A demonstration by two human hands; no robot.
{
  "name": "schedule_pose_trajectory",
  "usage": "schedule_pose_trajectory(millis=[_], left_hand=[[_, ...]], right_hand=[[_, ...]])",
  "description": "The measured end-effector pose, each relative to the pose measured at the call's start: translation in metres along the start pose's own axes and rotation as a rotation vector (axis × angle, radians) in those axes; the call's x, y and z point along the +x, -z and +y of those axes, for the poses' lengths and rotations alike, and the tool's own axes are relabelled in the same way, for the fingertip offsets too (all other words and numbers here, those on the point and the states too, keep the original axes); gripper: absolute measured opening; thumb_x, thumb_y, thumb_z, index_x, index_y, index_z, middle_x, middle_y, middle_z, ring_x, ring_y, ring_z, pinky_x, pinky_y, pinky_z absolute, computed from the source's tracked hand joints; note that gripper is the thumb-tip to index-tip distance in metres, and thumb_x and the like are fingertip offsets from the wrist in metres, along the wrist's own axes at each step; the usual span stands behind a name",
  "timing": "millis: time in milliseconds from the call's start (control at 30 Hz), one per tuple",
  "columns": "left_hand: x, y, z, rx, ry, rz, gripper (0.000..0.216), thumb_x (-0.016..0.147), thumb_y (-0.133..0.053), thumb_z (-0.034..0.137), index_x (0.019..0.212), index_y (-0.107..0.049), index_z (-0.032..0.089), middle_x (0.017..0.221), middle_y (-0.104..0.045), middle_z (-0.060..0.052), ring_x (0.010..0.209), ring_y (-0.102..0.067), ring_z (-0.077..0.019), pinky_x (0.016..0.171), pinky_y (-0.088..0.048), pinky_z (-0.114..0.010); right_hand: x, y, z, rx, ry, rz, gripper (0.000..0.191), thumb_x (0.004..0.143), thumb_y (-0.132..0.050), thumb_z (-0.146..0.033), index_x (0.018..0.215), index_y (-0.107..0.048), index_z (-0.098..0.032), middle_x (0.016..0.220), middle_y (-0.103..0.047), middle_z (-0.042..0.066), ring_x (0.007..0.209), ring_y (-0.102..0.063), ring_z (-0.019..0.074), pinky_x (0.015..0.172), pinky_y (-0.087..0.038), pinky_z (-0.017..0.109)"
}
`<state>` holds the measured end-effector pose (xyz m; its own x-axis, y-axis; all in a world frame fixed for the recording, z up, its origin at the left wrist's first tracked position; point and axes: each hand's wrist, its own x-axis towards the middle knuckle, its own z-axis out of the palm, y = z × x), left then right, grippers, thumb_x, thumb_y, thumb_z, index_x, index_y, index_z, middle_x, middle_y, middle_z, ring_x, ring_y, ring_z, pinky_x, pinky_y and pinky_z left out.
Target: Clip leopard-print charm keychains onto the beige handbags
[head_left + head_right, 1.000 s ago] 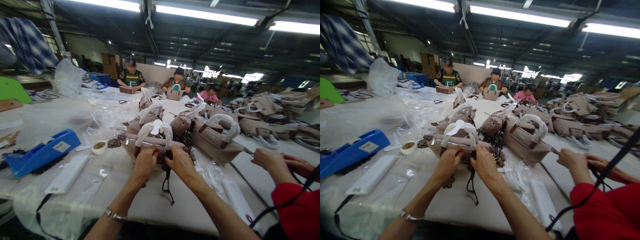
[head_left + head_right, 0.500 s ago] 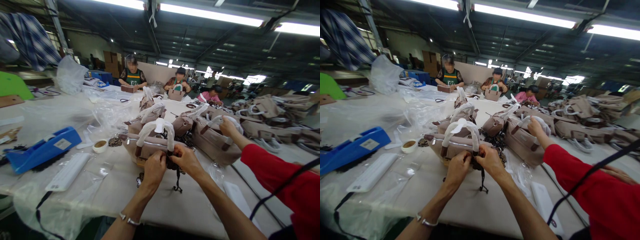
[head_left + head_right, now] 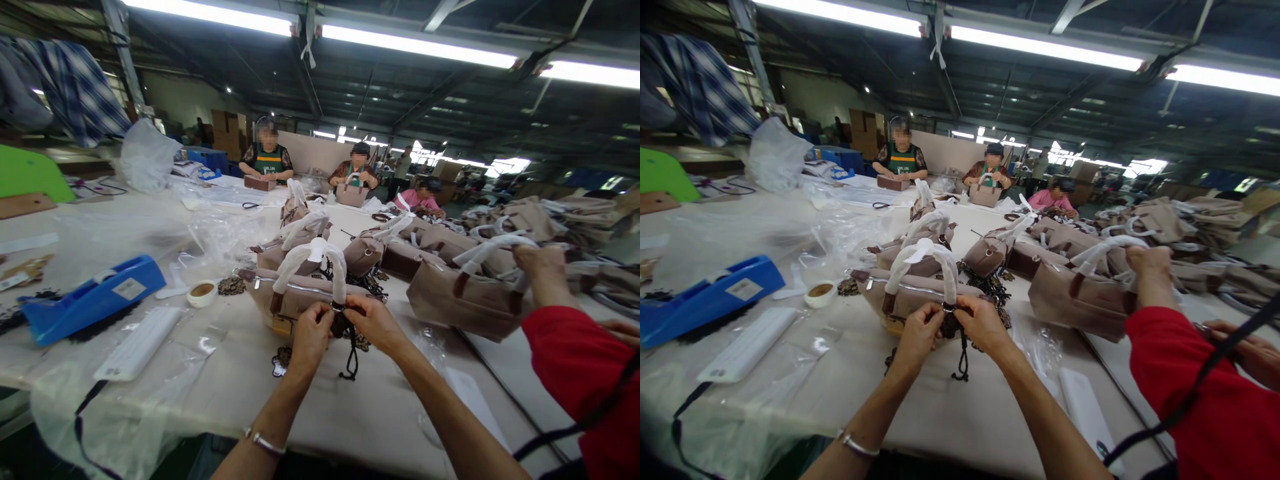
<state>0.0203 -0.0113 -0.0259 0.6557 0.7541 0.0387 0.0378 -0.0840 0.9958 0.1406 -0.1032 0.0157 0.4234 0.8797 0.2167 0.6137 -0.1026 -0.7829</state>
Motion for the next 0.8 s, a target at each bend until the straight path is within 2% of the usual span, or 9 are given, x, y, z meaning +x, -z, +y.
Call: schedule_pose_trajectory(millis=[100,200,300,367,433,567,667,800], left_hand=[[0.000,-0.003,-0.002,-0.068,0.052,0.000,0.021,0.083,-0.052,0.038,0.081,-0.058,0.018,0.047,-0.047,0.008,0.035,-0.040,-0.0084,0.034,-0.029,-0.017],[-0.002,0.000,0.000,0.037,0.017,0.001,0.019,0.084,-0.051,0.035,0.081,-0.059,0.018,0.051,-0.051,0.006,0.042,-0.048,-0.0105,0.038,-0.035,-0.018],[-0.005,0.011,0.004,0.289,-0.175,0.085,0.015,0.087,-0.049,0.025,0.079,-0.061,0.018,0.070,-0.064,0.000,0.066,-0.061,-0.0144,0.060,-0.046,-0.024],[-0.006,0.018,0.006,0.444,-0.300,0.162,0.016,0.088,-0.048,0.020,0.082,-0.062,0.019,0.084,-0.068,-0.003,0.081,-0.063,-0.0168,0.076,-0.047,-0.028],[-0.007,0.022,0.008,0.527,-0.353,0.204,0.016,0.090,-0.047,0.019,0.088,-0.063,0.019,0.092,-0.068,-0.005,0.088,-0.063,-0.0181,0.082,-0.045,-0.029],[-0.005,0.020,0.016,0.618,-0.343,0.180,0.019,0.091,-0.047,0.020,0.094,-0.066,0.021,0.098,-0.069,-0.005,0.093,-0.064,-0.0188,0.085,-0.045,-0.028],[0.000,0.017,0.023,0.685,-0.311,0.157,0.019,0.091,-0.047,0.020,0.092,-0.067,0.021,0.097,-0.069,-0.005,0.092,-0.065,-0.0194,0.083,-0.044,-0.028],[0.006,0.016,0.025,0.718,-0.276,0.149,0.017,0.089,-0.049,0.020,0.089,-0.066,0.021,0.095,-0.069,-0.005,0.091,-0.065,-0.0197,0.081,-0.044,-0.028]], right_hand=[[-0.001,-0.001,0.000,0.018,-0.012,0.016,0.033,0.080,-0.052,-0.021,0.107,-0.072,-0.021,0.088,-0.071,0.001,0.075,-0.062,0.0170,0.065,-0.049,0.026],[-0.001,-0.003,0.003,0.042,-0.008,0.024,0.032,0.079,-0.054,-0.021,0.106,-0.072,-0.021,0.086,-0.071,0.001,0.080,-0.063,0.0179,0.071,-0.050,0.028],[-0.001,-0.005,0.005,0.045,-0.014,0.029,0.031,0.078,-0.055,-0.020,0.105,-0.072,-0.021,0.087,-0.072,0.001,0.082,-0.064,0.0188,0.075,-0.049,0.030],[-0.002,-0.006,0.004,0.018,-0.027,0.037,0.030,0.078,-0.056,-0.020,0.104,-0.072,-0.021,0.085,-0.071,0.001,0.079,-0.063,0.0187,0.074,-0.049,0.030],[-0.002,-0.005,0.001,-0.053,-0.016,0.062,0.027,0.076,-0.058,-0.020,0.098,-0.072,-0.021,0.083,-0.069,0.001,0.077,-0.061,0.0186,0.073,-0.047,0.030],[0.000,-0.006,-0.008,-0.140,0.037,0.132,0.020,0.076,-0.061,-0.024,0.092,-0.074,-0.022,0.087,-0.067,0.003,0.082,-0.059,0.0194,0.077,-0.046,0.032],[0.004,-0.009,-0.007,-0.034,0.022,0.180,0.018,0.078,-0.060,-0.028,0.087,-0.074,-0.021,0.091,-0.067,0.004,0.088,-0.060,0.0201,0.082,-0.046,0.033],[0.007,-0.012,-0.005,0.161,-0.087,0.158,0.024,0.079,-0.060,-0.033,0.092,-0.073,-0.018,0.088,-0.067,0.003,0.080,-0.061,0.0196,0.073,-0.048,0.031]])
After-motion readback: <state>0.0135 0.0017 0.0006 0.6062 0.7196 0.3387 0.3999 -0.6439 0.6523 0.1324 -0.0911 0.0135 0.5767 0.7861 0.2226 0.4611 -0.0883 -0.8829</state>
